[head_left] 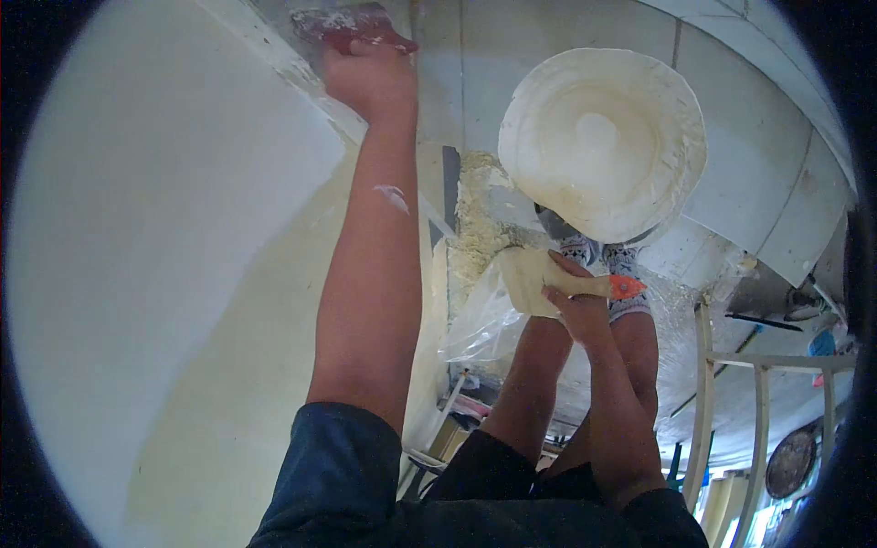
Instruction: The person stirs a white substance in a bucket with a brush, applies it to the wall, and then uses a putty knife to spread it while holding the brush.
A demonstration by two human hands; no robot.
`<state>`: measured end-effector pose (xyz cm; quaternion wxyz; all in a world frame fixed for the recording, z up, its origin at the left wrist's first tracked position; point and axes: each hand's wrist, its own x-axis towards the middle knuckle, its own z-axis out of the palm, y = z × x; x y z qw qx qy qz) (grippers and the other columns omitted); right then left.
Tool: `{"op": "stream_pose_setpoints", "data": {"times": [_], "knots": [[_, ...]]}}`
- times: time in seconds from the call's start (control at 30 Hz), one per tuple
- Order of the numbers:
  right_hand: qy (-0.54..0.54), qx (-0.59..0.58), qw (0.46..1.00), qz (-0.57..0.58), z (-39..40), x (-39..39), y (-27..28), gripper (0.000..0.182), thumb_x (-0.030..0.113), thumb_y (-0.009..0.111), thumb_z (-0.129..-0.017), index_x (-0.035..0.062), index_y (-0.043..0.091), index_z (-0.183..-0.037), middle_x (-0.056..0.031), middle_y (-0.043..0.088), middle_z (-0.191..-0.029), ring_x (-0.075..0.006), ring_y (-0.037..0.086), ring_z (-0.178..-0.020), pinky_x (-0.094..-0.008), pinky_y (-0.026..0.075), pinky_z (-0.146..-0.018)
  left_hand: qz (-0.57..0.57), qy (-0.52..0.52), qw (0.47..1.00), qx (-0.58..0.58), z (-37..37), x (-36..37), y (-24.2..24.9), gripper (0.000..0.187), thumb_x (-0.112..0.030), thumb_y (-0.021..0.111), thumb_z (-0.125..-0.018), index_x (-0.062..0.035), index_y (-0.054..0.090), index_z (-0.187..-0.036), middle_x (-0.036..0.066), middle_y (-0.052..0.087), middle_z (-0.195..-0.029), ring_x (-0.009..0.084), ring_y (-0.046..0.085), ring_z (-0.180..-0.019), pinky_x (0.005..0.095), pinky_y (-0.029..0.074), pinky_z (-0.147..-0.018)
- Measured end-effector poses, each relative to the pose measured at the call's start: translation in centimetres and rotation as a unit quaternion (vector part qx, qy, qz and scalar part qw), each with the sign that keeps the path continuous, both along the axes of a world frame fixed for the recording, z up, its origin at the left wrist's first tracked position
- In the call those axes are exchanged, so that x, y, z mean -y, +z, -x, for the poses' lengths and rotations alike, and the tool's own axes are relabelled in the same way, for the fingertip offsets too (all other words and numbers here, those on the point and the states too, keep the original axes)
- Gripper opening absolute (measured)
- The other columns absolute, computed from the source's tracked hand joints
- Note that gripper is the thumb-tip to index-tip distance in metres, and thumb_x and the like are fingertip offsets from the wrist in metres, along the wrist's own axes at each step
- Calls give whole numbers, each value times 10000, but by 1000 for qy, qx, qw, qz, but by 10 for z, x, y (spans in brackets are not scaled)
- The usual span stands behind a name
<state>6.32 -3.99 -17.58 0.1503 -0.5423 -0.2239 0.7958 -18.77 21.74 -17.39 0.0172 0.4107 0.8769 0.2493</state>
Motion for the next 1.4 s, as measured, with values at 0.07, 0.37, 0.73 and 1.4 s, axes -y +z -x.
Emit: {"op": "stream_pose_setpoints", "data": {"times": [0.07,0.37,0.73,1.4], "knots": [[10,0,1000,13,0,-2,-1,528,3,640,-734,32,487,-1237,-104,541,-1173,-166,502,-1061,-279,397,-923,-20,2,999,-29,-1,9,-3,178,3,475,-791,98,533,-930,257,607,-878,398,595,-834,430,454,-735],[-9,-16,1000,25,-1,-9,7,531,-1,634,-730,26,481,-1238,-110,539,-1179,-173,503,-1069,-290,388,-936,5,-22,999,-49,6,22,-8,131,21,453,-812,83,518,-908,215,615,-807,345,627,-716,399,516,-645],[-20,5,1000,8,-3,-4,3,496,53,649,-723,47,526,-1204,-131,552,-1170,-201,522,-1063,-318,409,-916,-24,28,999,17,-20,8,15,145,-2,492,-809,72,556,-916,221,619,-856,343,623,-805,413,490,-721],[-42,-16,998,47,-8,4,2,522,-40,617,-735,5,477,-1236,-114,526,-1192,-174,497,-1080,-287,386,-944,-40,-35,991,125,21,7,-39,136,26,491,-777,67,485,-906,184,618,-748,306,626,-615,393,484,-502]]}}
